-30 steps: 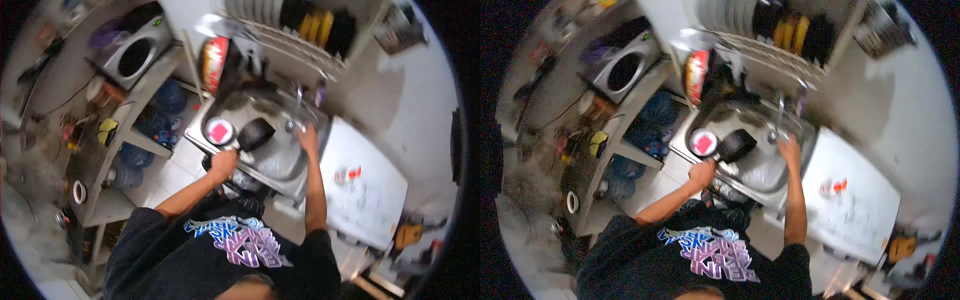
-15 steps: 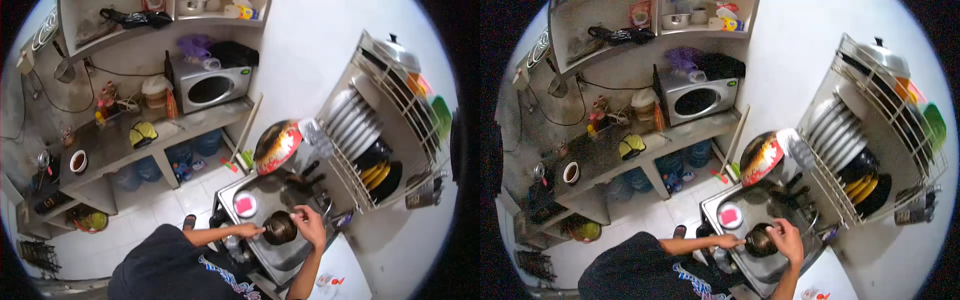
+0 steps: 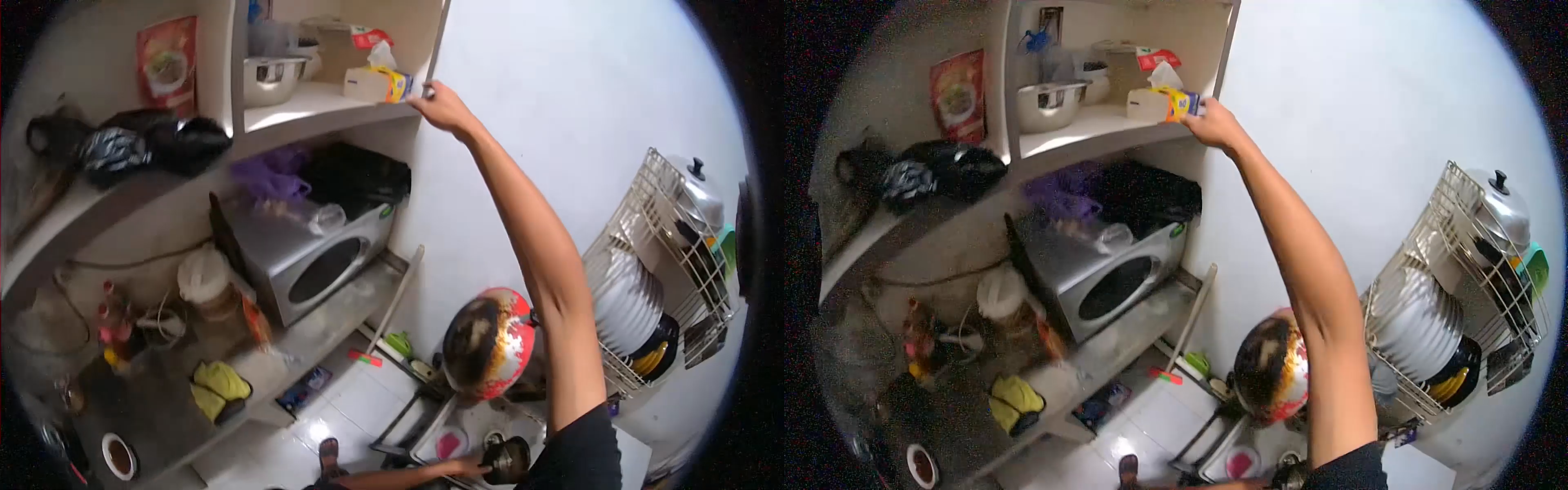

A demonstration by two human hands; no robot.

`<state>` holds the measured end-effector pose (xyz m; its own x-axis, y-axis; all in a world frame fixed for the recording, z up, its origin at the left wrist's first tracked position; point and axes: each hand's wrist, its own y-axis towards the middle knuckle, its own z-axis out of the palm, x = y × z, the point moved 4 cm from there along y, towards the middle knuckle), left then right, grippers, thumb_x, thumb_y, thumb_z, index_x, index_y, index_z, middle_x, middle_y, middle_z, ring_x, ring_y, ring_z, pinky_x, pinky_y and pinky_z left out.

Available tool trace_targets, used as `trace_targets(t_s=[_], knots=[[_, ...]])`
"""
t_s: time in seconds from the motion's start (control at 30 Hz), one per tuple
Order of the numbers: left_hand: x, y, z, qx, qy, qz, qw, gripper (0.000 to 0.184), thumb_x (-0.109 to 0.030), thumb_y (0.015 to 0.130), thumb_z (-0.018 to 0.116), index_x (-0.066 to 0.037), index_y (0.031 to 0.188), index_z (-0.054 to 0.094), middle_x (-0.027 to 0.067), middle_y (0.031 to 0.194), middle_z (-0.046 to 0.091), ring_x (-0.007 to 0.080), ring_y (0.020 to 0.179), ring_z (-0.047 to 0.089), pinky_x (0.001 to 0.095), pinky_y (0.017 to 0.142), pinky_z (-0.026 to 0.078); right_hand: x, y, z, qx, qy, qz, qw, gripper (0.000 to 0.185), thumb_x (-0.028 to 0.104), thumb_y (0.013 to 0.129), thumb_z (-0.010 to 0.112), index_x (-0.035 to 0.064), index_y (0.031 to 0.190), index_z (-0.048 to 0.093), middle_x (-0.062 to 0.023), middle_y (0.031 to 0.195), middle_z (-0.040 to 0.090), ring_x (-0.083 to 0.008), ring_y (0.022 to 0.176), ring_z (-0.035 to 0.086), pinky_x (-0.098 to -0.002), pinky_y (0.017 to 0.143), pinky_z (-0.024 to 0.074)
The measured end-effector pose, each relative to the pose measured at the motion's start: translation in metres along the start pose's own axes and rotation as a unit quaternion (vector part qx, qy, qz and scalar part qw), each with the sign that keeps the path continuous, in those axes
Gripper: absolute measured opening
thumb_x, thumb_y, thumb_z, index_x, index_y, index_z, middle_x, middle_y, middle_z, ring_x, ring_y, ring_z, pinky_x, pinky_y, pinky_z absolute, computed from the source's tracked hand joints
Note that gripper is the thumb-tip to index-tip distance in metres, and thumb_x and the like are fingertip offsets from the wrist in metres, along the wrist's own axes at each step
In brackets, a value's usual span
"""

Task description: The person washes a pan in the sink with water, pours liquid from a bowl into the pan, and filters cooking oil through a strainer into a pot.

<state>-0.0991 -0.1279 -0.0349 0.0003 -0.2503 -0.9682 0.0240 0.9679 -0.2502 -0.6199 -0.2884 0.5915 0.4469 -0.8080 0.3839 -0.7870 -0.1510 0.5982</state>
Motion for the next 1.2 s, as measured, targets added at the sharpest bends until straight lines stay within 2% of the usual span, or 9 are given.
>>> trace_targets(t_s=[0.2,0.3,0.53,0.67,0.73,0.8,0.9,1.0,1.2], knots=[[-0.021,-0.082,-0.046,0.019,-0.027,0.064,0.997,0.077,-0.066,0.088,0.039,0.006,0.102,0.061,0.0234,0.091,0.064,0.0351,0.09,0.061,0.0437,0.078,0.045,0.014,0.126,0.05,-0.154,-0.121,0.033,0.98,0.086,0.063,0.073,0.061,-0.004,0.126,0.05,-0.0275,0.12,0.056,-0.0378,0.115,0.053,-0.042,0.095,0.0433],[-0.019,-0.112,-0.081,0.028,-0.009,0.042,0.999,0.077,-0.066,0.088,0.039,0.006,0.101,0.061,0.0227,0.089,0.063,0.0346,0.089,0.061,0.0436,0.076,0.045,-0.002,0.168,0.074,0.067,-0.113,0.026,0.991,0.08,0.054,0.075,0.068,-0.0018,0.129,0.048,-0.0204,0.12,0.056,-0.0315,0.109,0.055,-0.0417,0.091,0.0434],[-0.017,-0.135,-0.12,0.024,0.007,0.025,0.999,0.076,-0.067,0.088,0.039,0.005,0.098,0.062,0.021,0.086,0.063,0.0335,0.085,0.06,0.0433,0.074,0.044,-0.01,0.244,-0.002,-0.375,0.178,0.056,0.908,0.067,0.059,0.078,0.058,0.004,0.116,0.058,-0.0186,0.117,0.06,-0.0298,0.108,0.057,-0.0423,0.088,0.0456],[-0.018,-0.139,-0.129,0.025,0.014,0.022,0.999,0.076,-0.067,0.088,0.039,0.005,0.097,0.062,0.02,0.084,0.063,0.0328,0.083,0.06,0.0432,0.072,0.044,0.009,0.223,0.019,-0.116,-0.098,-0.003,0.988,0.062,0.06,0.078,0.055,0.0084,0.112,0.063,-0.017,0.116,0.061,-0.0294,0.108,0.057,-0.0424,0.088,0.0459],[-0.017,-0.141,-0.131,0.025,0.018,0.022,0.999,0.076,-0.067,0.088,0.039,0.005,0.096,0.062,0.0195,0.083,0.062,0.0325,0.081,0.06,0.0431,0.071,0.044,0.029,0.182,0.049,-0.098,-0.333,-0.165,0.923,0.059,0.055,0.076,0.058,0.0124,0.117,0.063,-0.0153,0.118,0.061,-0.03,0.111,0.057,-0.0419,0.092,0.0445],[-0.016,-0.144,-0.13,0.027,0.019,0.023,0.999,0.076,-0.067,0.088,0.039,0.005,0.095,0.062,0.0191,0.082,0.062,0.0321,0.08,0.06,0.043,0.07,0.044,0.0,0.22,0.076,0.052,-0.456,-0.046,0.887,0.05,0.044,0.08,0.056,0.0052,0.111,0.063,-0.0158,0.112,0.063,-0.0334,0.107,0.057,-0.0421,0.092,0.0444],[-0.015,-0.145,-0.128,0.027,0.017,0.028,0.999,0.076,-0.068,0.088,0.039,0.004,0.094,0.062,0.0183,0.081,0.062,0.0316,0.079,0.06,0.0429,0.069,0.044,0.018,0.223,0.034,-0.231,-0.131,-0.013,0.964,0.037,0.027,0.083,0.049,-0.0007,0.106,0.058,-0.0211,0.104,0.063,-0.0363,0.099,0.06,-0.0426,0.085,0.0477],[-0.012,-0.142,-0.115,0.034,0.014,0.036,0.999,0.076,-0.068,0.088,0.039,0.004,0.093,0.062,0.0176,0.079,0.062,0.0311,0.077,0.059,0.0427,0.068,0.044,0.001,0.264,0.007,-0.421,0.095,0.0,0.902,0.032,0.023,0.087,0.048,-0.0019,0.106,0.054,-0.027,0.097,0.062,-0.0383,0.091,0.061,-0.0438,0.08,0.0488],[-0.01,-0.146,-0.108,0.042,0.021,0.044,0.998,0.076,-0.068,0.087,0.039,0.004,0.091,0.062,0.0162,0.076,0.061,0.0301,0.074,0.059,0.0425,0.066,0.044,0.017,0.217,0.058,0.01,-0.311,-0.179,0.933,0.054,0.047,0.082,0.056,0.0024,0.113,0.055,-0.0189,0.103,0.064,-0.0345,0.094,0.061,-0.0424,0.083,0.0475]])
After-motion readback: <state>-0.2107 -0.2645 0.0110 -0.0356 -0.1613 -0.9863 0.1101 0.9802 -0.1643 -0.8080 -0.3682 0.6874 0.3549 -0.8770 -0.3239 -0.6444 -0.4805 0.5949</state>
